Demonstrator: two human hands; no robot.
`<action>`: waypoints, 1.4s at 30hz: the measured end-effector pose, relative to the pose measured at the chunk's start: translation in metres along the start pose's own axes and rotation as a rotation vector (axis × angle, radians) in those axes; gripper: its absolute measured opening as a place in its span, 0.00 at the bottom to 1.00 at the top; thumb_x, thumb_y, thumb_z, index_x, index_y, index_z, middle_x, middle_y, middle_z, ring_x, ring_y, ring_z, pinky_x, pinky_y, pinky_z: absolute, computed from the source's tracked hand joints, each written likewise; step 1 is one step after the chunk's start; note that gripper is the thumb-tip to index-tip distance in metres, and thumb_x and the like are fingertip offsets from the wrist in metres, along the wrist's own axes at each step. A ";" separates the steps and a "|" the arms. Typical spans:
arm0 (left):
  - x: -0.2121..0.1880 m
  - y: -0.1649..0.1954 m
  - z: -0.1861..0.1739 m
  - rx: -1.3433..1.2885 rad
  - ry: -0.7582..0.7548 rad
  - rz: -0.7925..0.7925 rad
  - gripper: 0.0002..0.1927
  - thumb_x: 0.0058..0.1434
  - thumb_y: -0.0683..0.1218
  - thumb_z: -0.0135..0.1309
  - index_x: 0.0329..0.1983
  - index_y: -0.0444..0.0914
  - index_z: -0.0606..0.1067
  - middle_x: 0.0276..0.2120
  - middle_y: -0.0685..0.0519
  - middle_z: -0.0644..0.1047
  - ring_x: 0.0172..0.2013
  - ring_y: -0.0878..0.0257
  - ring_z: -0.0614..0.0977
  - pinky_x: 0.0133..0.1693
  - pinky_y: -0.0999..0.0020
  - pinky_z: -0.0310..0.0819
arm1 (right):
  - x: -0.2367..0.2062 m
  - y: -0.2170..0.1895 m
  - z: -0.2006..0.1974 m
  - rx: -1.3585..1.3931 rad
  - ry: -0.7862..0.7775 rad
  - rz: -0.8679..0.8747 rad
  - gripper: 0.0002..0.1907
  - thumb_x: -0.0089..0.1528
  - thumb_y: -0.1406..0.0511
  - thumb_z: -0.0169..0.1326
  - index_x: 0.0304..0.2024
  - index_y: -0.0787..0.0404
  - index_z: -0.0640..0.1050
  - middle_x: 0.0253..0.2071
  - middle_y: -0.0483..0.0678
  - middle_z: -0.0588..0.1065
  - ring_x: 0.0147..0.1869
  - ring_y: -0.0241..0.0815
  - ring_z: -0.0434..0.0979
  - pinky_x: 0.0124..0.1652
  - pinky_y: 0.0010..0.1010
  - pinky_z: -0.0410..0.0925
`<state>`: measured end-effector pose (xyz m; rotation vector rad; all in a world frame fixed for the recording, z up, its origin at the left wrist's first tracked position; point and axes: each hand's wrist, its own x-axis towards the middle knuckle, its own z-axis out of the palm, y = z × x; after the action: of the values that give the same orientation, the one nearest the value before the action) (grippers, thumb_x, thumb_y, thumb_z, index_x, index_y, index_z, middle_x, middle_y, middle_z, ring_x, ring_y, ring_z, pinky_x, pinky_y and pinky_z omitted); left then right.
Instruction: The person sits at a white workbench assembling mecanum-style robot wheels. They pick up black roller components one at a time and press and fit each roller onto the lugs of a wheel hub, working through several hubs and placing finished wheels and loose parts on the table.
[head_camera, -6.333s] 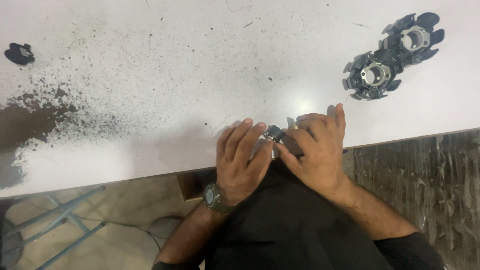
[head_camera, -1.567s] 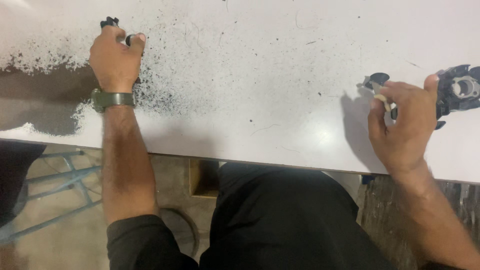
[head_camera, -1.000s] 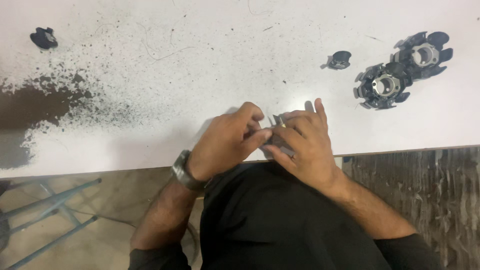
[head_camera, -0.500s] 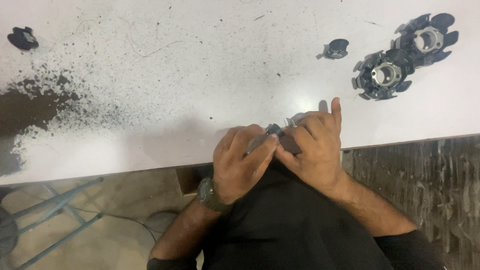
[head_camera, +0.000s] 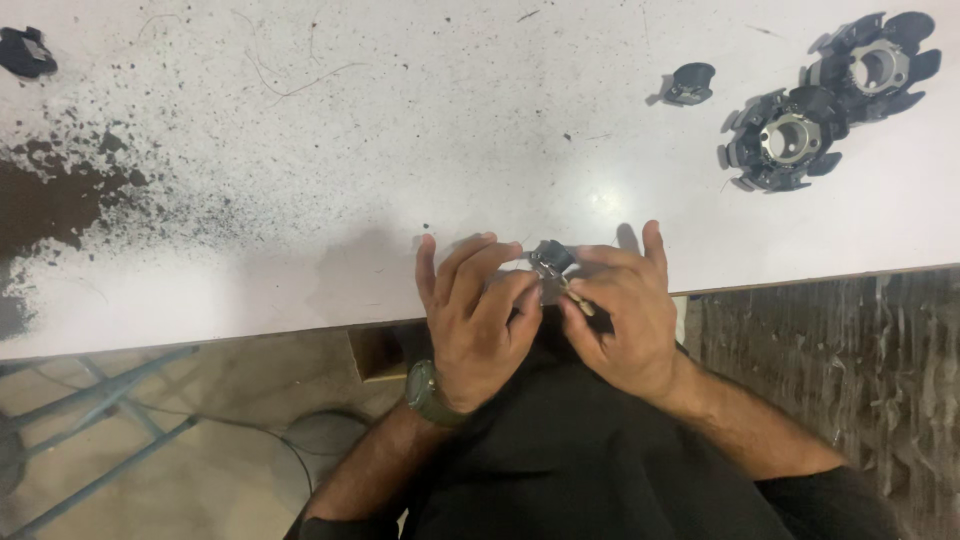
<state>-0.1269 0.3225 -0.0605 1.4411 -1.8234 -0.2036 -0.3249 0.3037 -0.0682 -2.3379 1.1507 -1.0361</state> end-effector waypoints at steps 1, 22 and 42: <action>-0.001 0.000 0.000 -0.016 -0.017 -0.005 0.12 0.58 0.42 0.67 0.41 0.44 0.75 0.54 0.57 0.74 0.62 0.56 0.74 0.73 0.38 0.46 | 0.002 -0.001 0.001 -0.010 0.001 -0.009 0.17 0.58 0.73 0.65 0.47 0.60 0.74 0.42 0.50 0.77 0.62 0.51 0.76 0.75 0.64 0.46; 0.007 0.003 0.002 -0.031 -0.058 -0.043 0.08 0.61 0.41 0.63 0.42 0.42 0.76 0.51 0.56 0.76 0.61 0.56 0.74 0.71 0.44 0.53 | 0.005 0.001 0.003 0.038 -0.002 0.010 0.16 0.55 0.76 0.65 0.42 0.60 0.76 0.36 0.48 0.74 0.59 0.49 0.79 0.75 0.60 0.50; 0.019 -0.002 -0.015 -0.183 -0.097 -0.075 0.12 0.62 0.44 0.58 0.48 0.39 0.74 0.55 0.52 0.75 0.63 0.52 0.74 0.71 0.40 0.53 | 0.024 0.003 -0.016 -0.042 0.055 -0.185 0.17 0.60 0.75 0.63 0.50 0.61 0.78 0.43 0.48 0.76 0.60 0.48 0.79 0.77 0.56 0.45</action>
<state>-0.1169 0.3097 -0.0422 1.3919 -1.7787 -0.4731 -0.3288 0.2831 -0.0482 -2.5009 0.9991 -1.1555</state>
